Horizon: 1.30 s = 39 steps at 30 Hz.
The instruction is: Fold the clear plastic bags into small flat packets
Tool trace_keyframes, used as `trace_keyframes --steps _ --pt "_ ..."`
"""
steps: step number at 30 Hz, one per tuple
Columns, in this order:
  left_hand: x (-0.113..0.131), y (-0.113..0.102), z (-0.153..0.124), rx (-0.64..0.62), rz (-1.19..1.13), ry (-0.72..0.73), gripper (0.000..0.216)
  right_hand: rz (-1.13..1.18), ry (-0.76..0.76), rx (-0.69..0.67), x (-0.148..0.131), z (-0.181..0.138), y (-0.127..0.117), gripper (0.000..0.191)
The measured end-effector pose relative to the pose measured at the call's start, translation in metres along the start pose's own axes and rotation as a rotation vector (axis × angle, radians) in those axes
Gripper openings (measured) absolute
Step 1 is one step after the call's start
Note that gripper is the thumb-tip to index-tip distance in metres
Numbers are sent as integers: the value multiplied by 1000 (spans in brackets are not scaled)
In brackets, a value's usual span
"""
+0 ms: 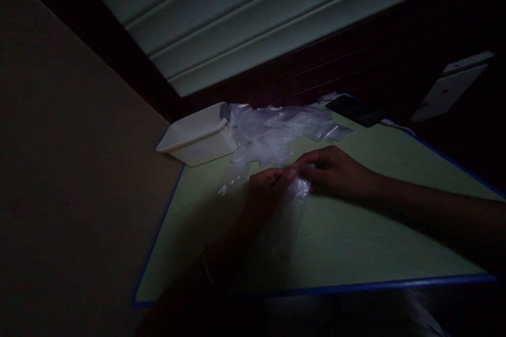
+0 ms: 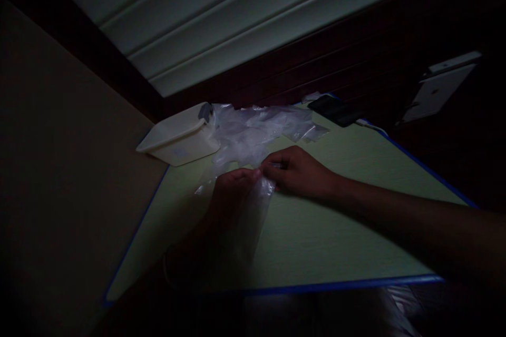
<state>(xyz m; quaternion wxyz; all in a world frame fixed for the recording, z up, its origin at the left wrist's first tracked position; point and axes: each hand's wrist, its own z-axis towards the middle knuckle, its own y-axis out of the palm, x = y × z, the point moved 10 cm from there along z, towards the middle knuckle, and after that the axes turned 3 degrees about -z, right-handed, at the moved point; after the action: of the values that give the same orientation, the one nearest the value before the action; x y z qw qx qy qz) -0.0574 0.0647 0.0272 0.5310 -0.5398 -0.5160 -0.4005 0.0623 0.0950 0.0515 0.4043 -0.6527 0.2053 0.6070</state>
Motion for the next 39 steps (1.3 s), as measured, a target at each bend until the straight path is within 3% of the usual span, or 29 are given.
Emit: trace_keyframes --steps 14,18,25,32,39 --pt "10 -3 -3 69 115 121 38 16 65 -1 7 0 1 23" --pt "12 -3 -4 84 134 156 38 137 88 -10 8 1 1 24" --pt "19 -1 -10 73 192 229 27 130 32 -50 5 3 4 30" --pt "17 -4 -11 111 171 210 31 201 50 56 7 3 -3 35" --pt "16 0 -9 56 198 203 35 163 29 -20 12 6 0 23"
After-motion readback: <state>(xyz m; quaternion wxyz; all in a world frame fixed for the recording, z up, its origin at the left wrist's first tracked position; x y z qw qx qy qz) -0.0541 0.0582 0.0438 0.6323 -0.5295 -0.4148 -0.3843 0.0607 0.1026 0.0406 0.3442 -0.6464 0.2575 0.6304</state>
